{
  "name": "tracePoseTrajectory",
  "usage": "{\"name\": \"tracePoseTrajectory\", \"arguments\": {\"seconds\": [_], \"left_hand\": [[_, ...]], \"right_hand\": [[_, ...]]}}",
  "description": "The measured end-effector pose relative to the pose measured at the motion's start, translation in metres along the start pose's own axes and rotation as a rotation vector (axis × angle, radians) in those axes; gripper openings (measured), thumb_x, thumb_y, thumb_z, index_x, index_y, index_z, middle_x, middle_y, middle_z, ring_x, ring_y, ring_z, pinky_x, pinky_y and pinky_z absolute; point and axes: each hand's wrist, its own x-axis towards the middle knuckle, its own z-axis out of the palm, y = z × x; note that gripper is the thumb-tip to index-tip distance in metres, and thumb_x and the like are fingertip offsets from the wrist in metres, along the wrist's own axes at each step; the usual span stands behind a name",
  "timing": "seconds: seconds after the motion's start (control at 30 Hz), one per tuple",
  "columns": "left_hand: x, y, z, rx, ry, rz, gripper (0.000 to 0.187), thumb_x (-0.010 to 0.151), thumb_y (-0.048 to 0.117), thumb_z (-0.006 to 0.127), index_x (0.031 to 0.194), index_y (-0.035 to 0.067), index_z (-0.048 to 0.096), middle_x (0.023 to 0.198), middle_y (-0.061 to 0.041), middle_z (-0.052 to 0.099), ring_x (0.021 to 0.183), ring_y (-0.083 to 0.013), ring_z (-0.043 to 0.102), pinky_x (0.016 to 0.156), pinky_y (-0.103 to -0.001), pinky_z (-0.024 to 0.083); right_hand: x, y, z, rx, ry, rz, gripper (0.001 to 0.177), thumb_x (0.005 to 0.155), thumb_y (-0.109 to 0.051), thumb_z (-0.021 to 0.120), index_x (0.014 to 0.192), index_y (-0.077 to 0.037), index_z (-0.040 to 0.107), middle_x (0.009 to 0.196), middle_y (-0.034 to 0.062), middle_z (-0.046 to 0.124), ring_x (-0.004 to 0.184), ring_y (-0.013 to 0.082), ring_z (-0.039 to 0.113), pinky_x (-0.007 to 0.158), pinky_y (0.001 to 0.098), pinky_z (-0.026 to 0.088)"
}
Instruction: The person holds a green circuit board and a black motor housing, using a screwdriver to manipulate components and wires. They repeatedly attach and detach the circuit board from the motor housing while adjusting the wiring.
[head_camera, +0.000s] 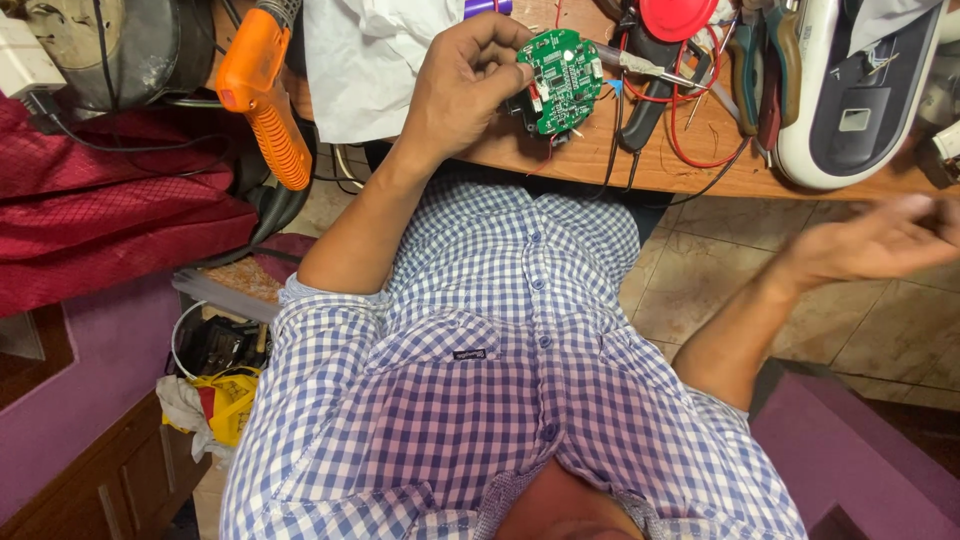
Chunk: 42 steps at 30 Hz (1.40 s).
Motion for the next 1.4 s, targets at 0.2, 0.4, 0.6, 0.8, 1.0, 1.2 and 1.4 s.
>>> {"name": "tracePoseTrajectory", "arguments": {"seconds": [0.2,0.4,0.6,0.8,1.0,1.2,1.4], "left_hand": [[-0.005,-0.005,0.0,-0.07,0.023,0.015,0.019,0.095,0.005,0.069,0.113,-0.002,0.067,0.087,-0.001,0.072,0.071,-0.0013,0.055,0.063,-0.019,0.043],[-0.009,-0.013,-0.001,-0.189,0.008,0.031,0.019,0.098,0.004,0.068,0.116,-0.003,0.066,0.096,-0.004,0.073,0.085,-0.0055,0.065,0.079,-0.021,0.052],[-0.01,-0.018,-0.004,-0.192,-0.003,0.034,0.02,0.098,0.004,0.068,0.116,-0.003,0.065,0.094,-0.003,0.072,0.083,-0.0048,0.062,0.076,-0.02,0.049],[-0.01,-0.019,-0.003,-0.182,-0.019,0.025,0.021,0.097,0.004,0.069,0.116,-0.002,0.065,0.092,0.0,0.069,0.079,-0.0026,0.057,0.072,-0.019,0.044],[-0.01,-0.021,-0.006,-0.149,-0.021,0.047,0.02,0.096,0.004,0.069,0.115,-0.002,0.065,0.092,0.002,0.068,0.079,-0.0019,0.055,0.072,-0.019,0.043],[-0.011,-0.021,-0.007,-0.11,-0.012,0.065,0.019,0.095,0.007,0.07,0.112,-0.001,0.066,0.09,0.002,0.067,0.077,-0.0016,0.054,0.07,-0.019,0.043],[-0.009,-0.021,-0.008,-0.109,-0.027,0.058,0.018,0.095,0.006,0.07,0.112,-0.001,0.067,0.09,0.003,0.066,0.076,-0.0008,0.053,0.068,-0.019,0.042]], "right_hand": [[-0.094,-0.246,0.1,0.306,-0.877,0.008,0.026,0.097,-0.008,0.083,0.111,0.001,0.063,0.1,0.0107,0.063,0.079,0.014,0.061,0.069,0.0268,0.051],[-0.103,-0.289,0.135,0.301,-0.936,0.025,0.024,0.096,-0.007,0.084,0.104,0.002,0.063,0.098,0.0101,0.059,0.077,0.0153,0.061,0.064,0.0261,0.052],[-0.091,-0.288,0.135,0.293,-0.978,0.08,0.012,0.101,0.001,0.076,0.104,0.001,0.064,0.101,0.0098,0.063,0.076,0.0129,0.061,0.062,0.0257,0.048],[-0.089,-0.28,0.132,0.306,-1.066,0.343,0.012,0.102,-0.003,0.075,0.106,0.001,0.064,0.088,0.0005,0.062,0.074,0.0048,0.051,0.064,0.0215,0.042],[-0.085,-0.285,0.133,0.337,-1.092,0.377,0.011,0.102,-0.003,0.073,0.108,0.001,0.065,0.09,0.0,0.062,0.077,0.0052,0.053,0.068,0.0219,0.044],[-0.083,-0.286,0.137,0.276,-1.056,0.126,0.005,0.098,0.003,0.074,0.099,0.002,0.069,0.09,0.0092,0.066,0.082,0.0166,0.059,0.07,0.0286,0.048],[-0.078,-0.284,0.137,0.251,-1.052,0.012,0.005,0.097,0.004,0.075,0.097,0.002,0.07,0.089,0.0101,0.067,0.083,0.0219,0.058,0.071,0.033,0.047]]}}
